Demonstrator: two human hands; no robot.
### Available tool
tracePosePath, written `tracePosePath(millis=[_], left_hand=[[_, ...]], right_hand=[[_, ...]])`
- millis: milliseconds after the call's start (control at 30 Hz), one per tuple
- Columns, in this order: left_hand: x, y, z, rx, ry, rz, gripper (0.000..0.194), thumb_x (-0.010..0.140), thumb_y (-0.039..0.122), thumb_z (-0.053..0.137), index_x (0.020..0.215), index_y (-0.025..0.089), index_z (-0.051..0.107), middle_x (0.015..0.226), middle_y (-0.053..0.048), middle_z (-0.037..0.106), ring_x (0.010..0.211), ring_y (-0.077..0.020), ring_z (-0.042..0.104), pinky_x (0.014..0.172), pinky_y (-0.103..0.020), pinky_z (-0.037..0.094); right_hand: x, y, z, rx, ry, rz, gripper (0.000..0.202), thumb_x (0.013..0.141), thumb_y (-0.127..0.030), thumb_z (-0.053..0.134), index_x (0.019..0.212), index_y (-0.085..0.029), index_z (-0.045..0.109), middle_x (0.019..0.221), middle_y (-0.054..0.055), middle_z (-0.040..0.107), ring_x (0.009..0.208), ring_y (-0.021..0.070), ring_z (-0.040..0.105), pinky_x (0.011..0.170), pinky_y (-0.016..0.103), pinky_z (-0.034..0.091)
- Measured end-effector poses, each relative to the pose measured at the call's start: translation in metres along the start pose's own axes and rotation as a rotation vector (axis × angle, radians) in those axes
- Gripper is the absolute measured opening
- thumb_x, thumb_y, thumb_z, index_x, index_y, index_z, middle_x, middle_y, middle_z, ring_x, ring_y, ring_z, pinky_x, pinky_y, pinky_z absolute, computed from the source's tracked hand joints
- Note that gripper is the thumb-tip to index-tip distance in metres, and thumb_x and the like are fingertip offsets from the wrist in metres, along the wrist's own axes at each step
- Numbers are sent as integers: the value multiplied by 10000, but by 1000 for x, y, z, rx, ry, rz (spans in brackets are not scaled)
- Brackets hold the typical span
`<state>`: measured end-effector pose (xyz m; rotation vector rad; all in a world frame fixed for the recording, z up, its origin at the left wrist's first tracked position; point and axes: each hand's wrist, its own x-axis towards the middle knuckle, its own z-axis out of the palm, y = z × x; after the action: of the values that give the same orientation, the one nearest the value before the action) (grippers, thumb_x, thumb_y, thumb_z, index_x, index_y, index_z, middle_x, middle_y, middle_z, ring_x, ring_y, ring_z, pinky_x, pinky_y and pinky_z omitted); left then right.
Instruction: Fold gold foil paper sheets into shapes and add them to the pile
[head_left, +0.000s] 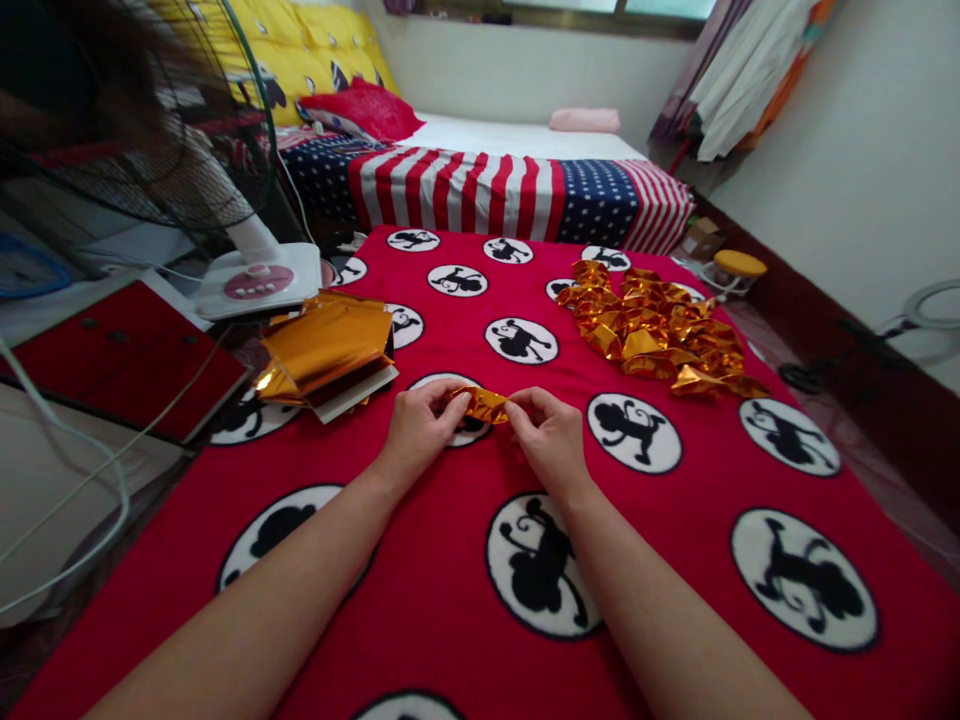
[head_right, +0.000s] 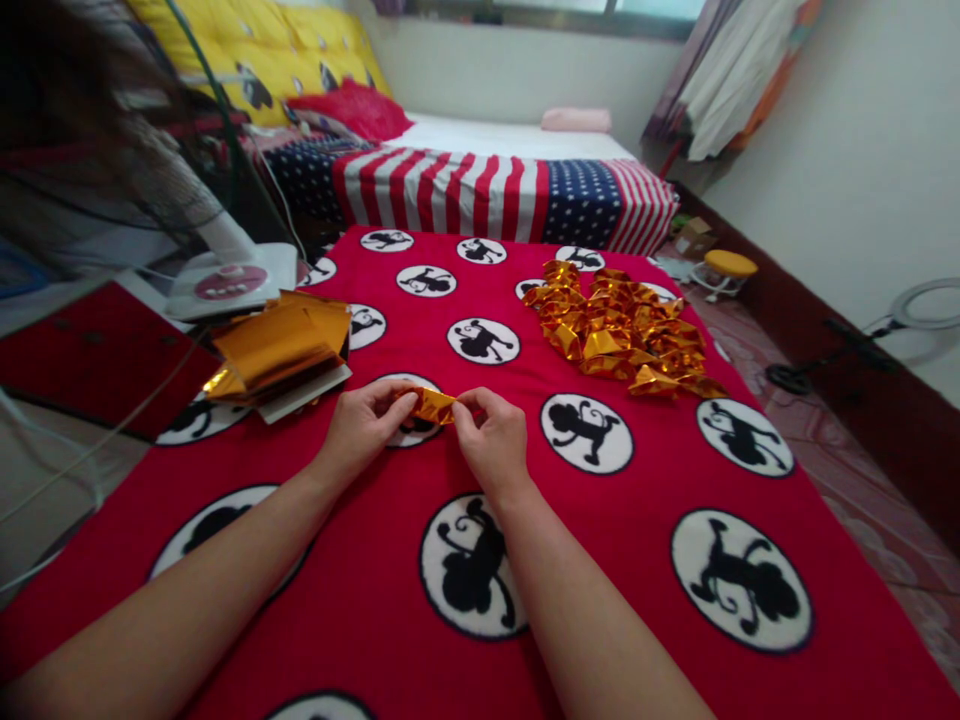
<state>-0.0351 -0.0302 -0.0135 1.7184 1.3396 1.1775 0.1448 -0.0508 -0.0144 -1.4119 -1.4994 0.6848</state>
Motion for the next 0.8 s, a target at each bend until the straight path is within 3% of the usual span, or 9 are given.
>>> tracePosePath(millis=[600,800], left_hand=[[-1,4,-1,91,33,44,248,860,333,594,885,156,766,830,-52,776,699,-173,699,634,-229,517],[-3,9,-1,198,96,111,227,856,313,604,817,155,763,767,-48,767,621,-150,667,581,-218,475]], right_hand=[[-2,-4,0,-77,29,-75,139,778,-213,560,675,-190,650,565,-23,577,497,105,492,492,211,341],[-1,-6,0,-117,50,-100,153,764,-190,546,644,-182,640,559,-29,562,494,93,469,501,206,331]])
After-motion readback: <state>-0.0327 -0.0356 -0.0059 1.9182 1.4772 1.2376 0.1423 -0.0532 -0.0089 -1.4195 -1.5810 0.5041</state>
